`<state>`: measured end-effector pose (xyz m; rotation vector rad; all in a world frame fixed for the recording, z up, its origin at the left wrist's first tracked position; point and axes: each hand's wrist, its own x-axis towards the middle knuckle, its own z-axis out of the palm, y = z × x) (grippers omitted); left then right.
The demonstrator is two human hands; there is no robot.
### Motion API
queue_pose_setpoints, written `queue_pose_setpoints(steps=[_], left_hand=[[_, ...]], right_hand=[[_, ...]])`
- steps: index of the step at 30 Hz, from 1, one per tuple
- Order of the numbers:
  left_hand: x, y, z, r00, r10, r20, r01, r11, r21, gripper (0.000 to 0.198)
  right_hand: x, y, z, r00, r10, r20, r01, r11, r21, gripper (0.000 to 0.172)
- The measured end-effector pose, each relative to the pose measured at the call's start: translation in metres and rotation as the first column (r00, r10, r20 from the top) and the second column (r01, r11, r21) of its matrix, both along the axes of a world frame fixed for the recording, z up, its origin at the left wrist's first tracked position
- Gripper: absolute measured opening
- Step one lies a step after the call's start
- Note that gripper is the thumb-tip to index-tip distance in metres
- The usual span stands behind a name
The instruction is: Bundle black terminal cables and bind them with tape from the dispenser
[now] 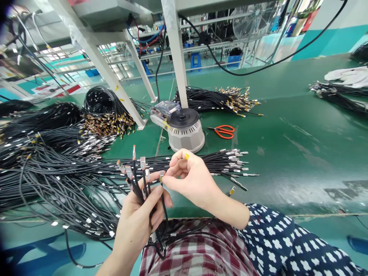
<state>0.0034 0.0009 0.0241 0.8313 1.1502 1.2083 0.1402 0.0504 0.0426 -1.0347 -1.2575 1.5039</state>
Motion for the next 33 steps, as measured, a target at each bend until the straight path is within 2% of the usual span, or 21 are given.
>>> queue_pose_setpoints(steps=[6,10,16,23,29,33], left_hand=[[-0.002,0.009,0.001,1.000,0.020,0.005,-0.020,0.998,0.054,0.018],[-0.003,0.009,0.002,0.998,0.005,0.059,-0.007,0.999,0.032,0.021],[-0.004,0.004,0.001,0.999,0.029,0.014,-0.028,0.998,-0.061,0.025],[-0.010,0.006,-0.001,0.998,0.059,0.037,-0.057,0.998,-0.041,0.018],[-0.008,0.006,-0.002,0.997,0.073,0.038,-0.072,0.997,-0.032,0.019],[-0.008,0.006,-0.003,0.995,0.088,0.043,-0.087,0.996,-0.032,0.019]], right_hand=[[-0.004,-0.004,0.000,0.992,0.072,-0.102,-0.072,0.997,0.005,0.030],[-0.003,-0.004,0.000,0.983,0.091,-0.159,-0.092,0.996,0.003,0.031],[-0.002,-0.002,-0.002,0.998,-0.008,-0.061,0.008,1.000,0.010,0.032],[0.000,-0.003,-0.020,0.983,-0.019,-0.180,0.006,0.997,-0.074,0.021],[-0.008,-0.007,-0.022,0.986,-0.073,-0.150,0.072,0.997,-0.012,0.036],[-0.014,-0.006,-0.020,0.975,-0.137,-0.178,0.135,0.991,-0.019,0.035]])
